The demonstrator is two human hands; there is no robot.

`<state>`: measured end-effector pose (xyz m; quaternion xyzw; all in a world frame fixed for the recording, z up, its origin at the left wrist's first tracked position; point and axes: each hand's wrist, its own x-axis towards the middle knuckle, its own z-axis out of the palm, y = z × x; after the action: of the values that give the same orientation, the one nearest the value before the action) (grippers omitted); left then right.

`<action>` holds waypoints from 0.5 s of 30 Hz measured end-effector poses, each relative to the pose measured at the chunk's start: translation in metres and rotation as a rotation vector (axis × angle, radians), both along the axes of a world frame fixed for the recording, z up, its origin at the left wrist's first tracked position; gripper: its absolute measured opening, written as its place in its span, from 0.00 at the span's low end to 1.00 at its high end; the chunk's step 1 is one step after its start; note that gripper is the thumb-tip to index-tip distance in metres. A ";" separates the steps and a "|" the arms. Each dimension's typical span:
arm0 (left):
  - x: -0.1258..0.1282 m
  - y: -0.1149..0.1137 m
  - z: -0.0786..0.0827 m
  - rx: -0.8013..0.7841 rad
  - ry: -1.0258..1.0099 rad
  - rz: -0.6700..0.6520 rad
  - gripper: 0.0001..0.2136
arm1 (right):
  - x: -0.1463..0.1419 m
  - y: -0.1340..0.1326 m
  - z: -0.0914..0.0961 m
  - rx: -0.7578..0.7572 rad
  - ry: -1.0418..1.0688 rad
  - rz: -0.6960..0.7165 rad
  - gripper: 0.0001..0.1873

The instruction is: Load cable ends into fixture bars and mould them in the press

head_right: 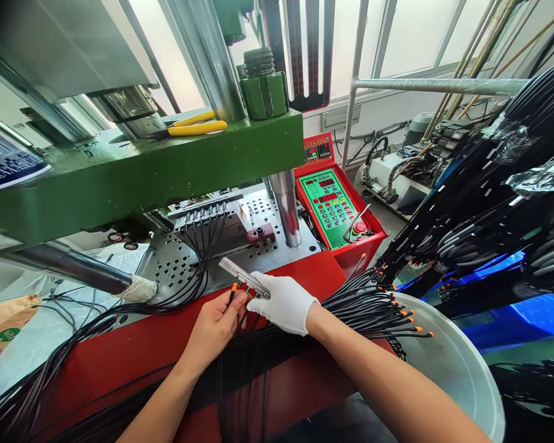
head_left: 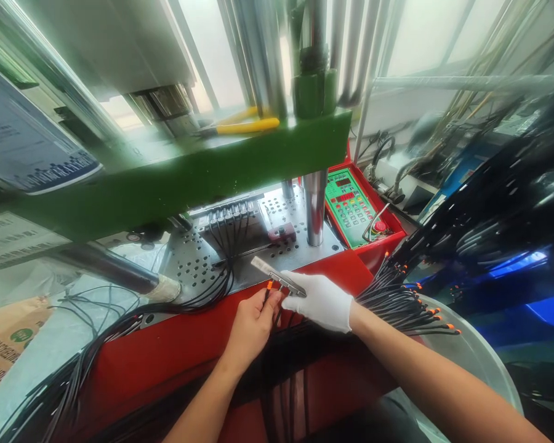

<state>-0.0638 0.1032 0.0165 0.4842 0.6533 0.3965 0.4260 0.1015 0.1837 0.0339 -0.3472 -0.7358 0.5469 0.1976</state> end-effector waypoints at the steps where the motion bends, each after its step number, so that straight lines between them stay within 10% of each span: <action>1: 0.000 0.000 0.000 -0.005 0.029 -0.016 0.18 | 0.000 0.000 0.000 -0.003 0.006 0.016 0.25; 15: -0.009 -0.002 0.010 0.092 -0.083 -0.002 0.15 | 0.014 0.011 0.001 -0.267 0.015 0.116 0.26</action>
<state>-0.0731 0.1015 0.0269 0.4869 0.6156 0.4457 0.4305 0.1155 0.1950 0.0351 -0.3231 -0.6738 0.6531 0.1230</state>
